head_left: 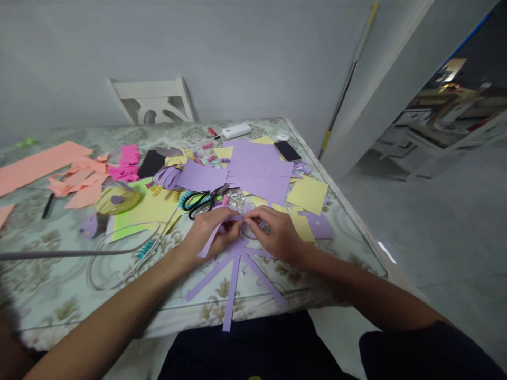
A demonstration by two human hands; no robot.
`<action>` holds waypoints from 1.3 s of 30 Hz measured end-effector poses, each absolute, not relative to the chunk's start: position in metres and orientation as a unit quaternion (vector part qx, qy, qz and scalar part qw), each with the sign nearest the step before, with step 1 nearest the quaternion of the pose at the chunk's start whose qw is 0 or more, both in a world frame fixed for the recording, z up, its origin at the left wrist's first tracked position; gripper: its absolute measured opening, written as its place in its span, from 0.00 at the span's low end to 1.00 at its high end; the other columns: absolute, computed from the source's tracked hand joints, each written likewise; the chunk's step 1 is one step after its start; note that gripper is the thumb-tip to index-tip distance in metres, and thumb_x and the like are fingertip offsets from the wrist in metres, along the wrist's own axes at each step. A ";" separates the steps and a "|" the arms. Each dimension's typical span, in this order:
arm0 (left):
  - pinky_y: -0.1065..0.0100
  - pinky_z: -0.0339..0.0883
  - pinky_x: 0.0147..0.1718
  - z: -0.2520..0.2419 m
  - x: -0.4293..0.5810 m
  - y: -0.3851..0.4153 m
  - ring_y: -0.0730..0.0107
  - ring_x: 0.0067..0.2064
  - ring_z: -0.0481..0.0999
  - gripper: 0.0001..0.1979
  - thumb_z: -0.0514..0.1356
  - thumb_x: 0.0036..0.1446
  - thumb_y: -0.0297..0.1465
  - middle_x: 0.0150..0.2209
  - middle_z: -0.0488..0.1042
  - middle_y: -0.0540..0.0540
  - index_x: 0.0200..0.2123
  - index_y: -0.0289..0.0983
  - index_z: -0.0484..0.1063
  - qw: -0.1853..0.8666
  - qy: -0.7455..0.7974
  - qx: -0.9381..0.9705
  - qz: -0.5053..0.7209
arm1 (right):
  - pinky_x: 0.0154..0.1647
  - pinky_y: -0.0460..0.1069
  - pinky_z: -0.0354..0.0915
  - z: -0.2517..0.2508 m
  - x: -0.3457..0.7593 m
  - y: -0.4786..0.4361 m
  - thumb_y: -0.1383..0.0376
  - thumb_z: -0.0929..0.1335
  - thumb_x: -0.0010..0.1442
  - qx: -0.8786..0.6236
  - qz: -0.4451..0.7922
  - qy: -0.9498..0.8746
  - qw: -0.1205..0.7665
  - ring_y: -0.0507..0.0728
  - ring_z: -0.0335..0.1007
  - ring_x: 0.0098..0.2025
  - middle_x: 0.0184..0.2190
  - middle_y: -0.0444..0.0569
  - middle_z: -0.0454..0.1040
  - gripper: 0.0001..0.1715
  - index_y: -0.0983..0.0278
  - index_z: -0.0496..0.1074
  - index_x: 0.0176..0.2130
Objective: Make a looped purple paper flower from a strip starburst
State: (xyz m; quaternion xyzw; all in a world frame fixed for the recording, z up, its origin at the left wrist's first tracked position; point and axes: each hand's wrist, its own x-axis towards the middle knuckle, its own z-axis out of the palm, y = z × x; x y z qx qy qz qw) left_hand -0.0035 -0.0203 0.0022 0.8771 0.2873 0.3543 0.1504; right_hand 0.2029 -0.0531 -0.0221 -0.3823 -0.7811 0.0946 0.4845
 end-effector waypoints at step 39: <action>0.70 0.68 0.31 -0.001 -0.003 -0.021 0.70 0.30 0.75 0.04 0.59 0.66 0.27 0.30 0.77 0.48 0.39 0.35 0.74 0.082 0.247 0.900 0.350 | 0.43 0.53 0.75 -0.019 0.203 -0.058 0.72 0.66 0.68 -0.380 0.016 -0.811 0.444 0.58 0.79 0.40 0.36 0.53 0.82 0.07 0.64 0.75 0.40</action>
